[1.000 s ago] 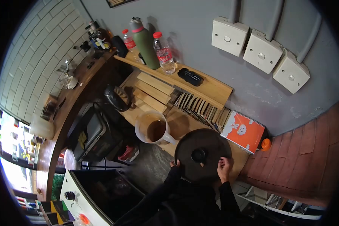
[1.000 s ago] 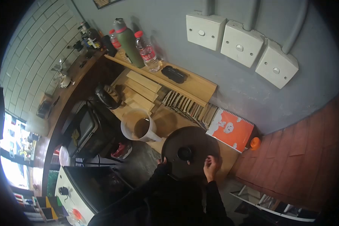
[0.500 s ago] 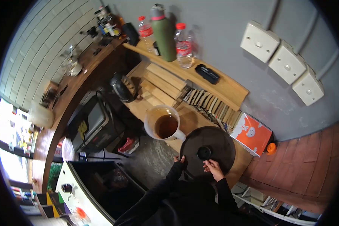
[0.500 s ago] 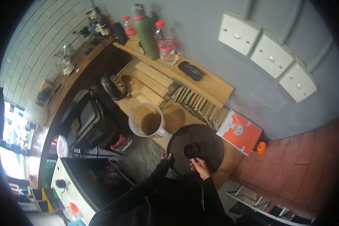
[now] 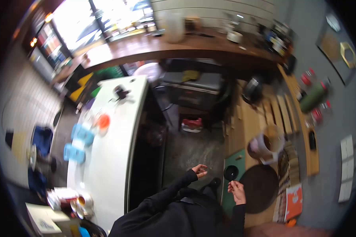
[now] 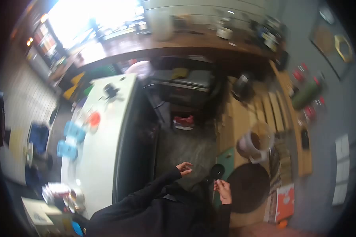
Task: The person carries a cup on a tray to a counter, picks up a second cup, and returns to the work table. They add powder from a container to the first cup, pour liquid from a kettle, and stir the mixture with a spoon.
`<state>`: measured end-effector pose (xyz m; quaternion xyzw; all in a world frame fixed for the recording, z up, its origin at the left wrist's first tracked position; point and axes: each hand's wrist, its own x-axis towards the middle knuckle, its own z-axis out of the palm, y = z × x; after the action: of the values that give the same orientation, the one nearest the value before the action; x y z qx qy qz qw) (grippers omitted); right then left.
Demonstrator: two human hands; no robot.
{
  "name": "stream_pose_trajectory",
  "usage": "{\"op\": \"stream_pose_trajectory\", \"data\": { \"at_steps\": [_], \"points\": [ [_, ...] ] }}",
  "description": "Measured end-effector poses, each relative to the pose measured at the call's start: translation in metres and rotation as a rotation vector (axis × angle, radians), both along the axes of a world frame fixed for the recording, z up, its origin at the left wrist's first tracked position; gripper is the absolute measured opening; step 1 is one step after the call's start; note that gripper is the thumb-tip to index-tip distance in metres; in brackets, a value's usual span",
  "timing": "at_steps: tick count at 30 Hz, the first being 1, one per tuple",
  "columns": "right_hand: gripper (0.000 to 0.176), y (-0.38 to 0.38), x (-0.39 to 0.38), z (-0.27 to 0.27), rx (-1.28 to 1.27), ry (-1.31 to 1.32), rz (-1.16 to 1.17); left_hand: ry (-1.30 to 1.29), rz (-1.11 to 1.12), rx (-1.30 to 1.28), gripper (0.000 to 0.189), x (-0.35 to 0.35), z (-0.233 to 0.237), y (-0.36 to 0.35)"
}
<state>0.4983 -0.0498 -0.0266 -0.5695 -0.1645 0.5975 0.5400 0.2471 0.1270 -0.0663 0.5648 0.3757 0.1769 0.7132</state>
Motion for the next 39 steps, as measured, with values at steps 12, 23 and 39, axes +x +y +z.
{"op": "stream_pose_trajectory", "data": {
  "at_steps": [12,23,39],
  "points": [
    [0.023,0.189,-0.300,0.094,0.268,0.036,1.173,-0.022,0.952,0.423,0.087,-0.252,0.087,-0.067],
    [0.027,0.220,-0.457,0.089,0.267,-0.002,1.705,0.223,1.563,0.293,0.086,-0.320,0.098,-0.125],
    [0.029,0.295,-0.568,0.081,0.184,0.039,1.975,0.168,2.011,0.211,0.062,-0.347,0.093,-0.092]
  ]
}}
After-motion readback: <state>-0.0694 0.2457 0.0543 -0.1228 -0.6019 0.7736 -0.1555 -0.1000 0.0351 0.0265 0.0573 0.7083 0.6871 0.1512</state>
